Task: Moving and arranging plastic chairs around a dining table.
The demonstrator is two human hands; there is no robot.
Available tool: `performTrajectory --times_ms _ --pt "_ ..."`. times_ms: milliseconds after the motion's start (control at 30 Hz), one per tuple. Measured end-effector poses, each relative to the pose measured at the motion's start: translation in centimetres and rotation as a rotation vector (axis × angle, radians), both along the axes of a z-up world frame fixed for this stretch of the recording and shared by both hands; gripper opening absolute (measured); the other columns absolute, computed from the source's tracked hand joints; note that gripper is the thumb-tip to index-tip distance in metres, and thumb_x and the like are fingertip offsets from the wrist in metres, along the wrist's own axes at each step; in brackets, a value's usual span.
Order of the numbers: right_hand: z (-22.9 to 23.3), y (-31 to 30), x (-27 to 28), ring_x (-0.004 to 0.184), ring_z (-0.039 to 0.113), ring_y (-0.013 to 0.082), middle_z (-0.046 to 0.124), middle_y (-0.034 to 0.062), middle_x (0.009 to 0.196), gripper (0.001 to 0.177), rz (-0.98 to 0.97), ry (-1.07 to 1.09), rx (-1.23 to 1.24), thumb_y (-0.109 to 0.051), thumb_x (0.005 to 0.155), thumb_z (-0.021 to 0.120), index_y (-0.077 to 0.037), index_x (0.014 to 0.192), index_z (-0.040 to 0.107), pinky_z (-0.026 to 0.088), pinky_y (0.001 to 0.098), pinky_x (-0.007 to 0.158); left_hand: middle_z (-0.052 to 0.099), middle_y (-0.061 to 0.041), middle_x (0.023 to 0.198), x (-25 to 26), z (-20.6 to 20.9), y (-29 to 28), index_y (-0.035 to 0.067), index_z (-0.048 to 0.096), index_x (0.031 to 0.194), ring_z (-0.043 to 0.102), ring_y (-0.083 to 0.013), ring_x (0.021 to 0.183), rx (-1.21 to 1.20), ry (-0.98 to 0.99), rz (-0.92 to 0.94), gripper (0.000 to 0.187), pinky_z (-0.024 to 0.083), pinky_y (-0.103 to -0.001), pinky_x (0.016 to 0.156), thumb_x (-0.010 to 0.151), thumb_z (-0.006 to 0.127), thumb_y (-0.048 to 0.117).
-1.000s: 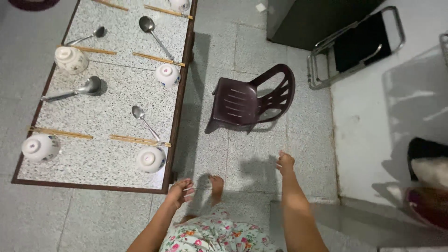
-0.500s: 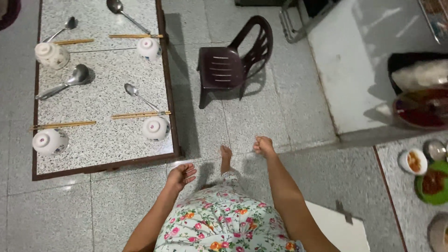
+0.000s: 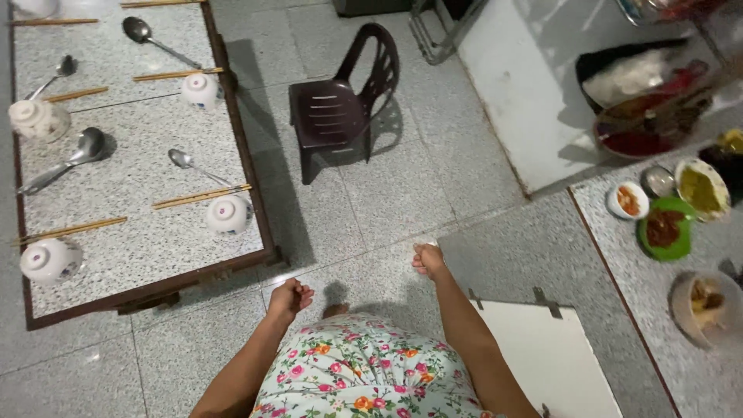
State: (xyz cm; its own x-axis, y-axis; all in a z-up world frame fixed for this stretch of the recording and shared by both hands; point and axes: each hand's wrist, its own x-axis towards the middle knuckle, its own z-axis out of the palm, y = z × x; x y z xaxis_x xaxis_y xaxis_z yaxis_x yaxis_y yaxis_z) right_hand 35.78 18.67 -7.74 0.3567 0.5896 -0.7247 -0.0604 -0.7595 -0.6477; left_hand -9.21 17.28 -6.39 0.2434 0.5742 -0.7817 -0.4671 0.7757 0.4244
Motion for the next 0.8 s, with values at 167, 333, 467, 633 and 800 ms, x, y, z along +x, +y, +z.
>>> performTrajectory --times_ms 167,333,467,633,800 --pt "1.1 -5.4 0.6 0.065 0.064 0.0156 0.063 0.0060 0.087 0.032 -0.053 0.058 0.080 -0.029 0.098 0.065 -0.004 0.118 0.066 0.047 0.0298 0.047 0.061 -0.006 0.071 3.1 0.8 -1.2 0.010 0.055 0.080 0.070 -0.0257 0.073 -0.003 0.100 -0.001 0.020 0.060 -0.042 0.065 0.097 0.056 0.020" --pt "1.2 -13.8 1.6 0.066 0.067 0.0105 0.069 0.0034 0.087 0.033 0.033 -0.086 0.083 -0.034 0.098 0.065 -0.007 0.116 0.069 0.053 0.0261 0.051 0.056 -0.005 0.067 6.6 1.3 -5.6 0.008 0.060 0.086 0.067 -0.0246 0.069 0.059 0.119 -0.044 0.015 0.059 -0.040 0.061 0.097 0.057 0.017" --pt "-0.3 -21.6 2.6 0.061 0.061 0.0123 0.066 0.0046 0.082 0.032 -0.030 -0.020 0.064 -0.031 0.096 0.069 -0.004 0.112 0.070 0.045 0.0277 0.045 0.057 -0.005 0.069 8.5 0.8 -10.9 0.005 0.060 0.086 0.067 -0.0256 0.069 0.068 0.084 -0.033 0.015 0.057 -0.038 0.058 0.098 0.058 0.014" --pt "-0.9 -32.3 3.5 0.059 0.058 0.0127 0.063 0.0042 0.079 0.028 -0.108 -0.031 0.012 -0.028 0.094 0.070 -0.005 0.109 0.073 0.040 0.0277 0.043 0.056 -0.007 0.064 10.0 -1.1 -18.0 0.007 0.052 0.072 0.057 -0.0215 0.055 0.199 -0.193 -0.093 0.025 0.047 -0.036 0.042 0.095 0.051 0.015" --pt "-2.6 -41.8 4.6 0.053 0.054 0.0131 0.061 0.0063 0.075 0.021 -0.165 -0.024 0.014 -0.016 0.090 0.066 -0.009 0.107 0.075 0.035 0.0275 0.041 0.052 -0.007 0.065 11.4 0.3 -24.1 0.010 0.047 0.072 0.059 -0.0242 0.060 0.048 0.111 -0.221 0.029 0.052 -0.038 0.051 0.098 0.050 0.020"
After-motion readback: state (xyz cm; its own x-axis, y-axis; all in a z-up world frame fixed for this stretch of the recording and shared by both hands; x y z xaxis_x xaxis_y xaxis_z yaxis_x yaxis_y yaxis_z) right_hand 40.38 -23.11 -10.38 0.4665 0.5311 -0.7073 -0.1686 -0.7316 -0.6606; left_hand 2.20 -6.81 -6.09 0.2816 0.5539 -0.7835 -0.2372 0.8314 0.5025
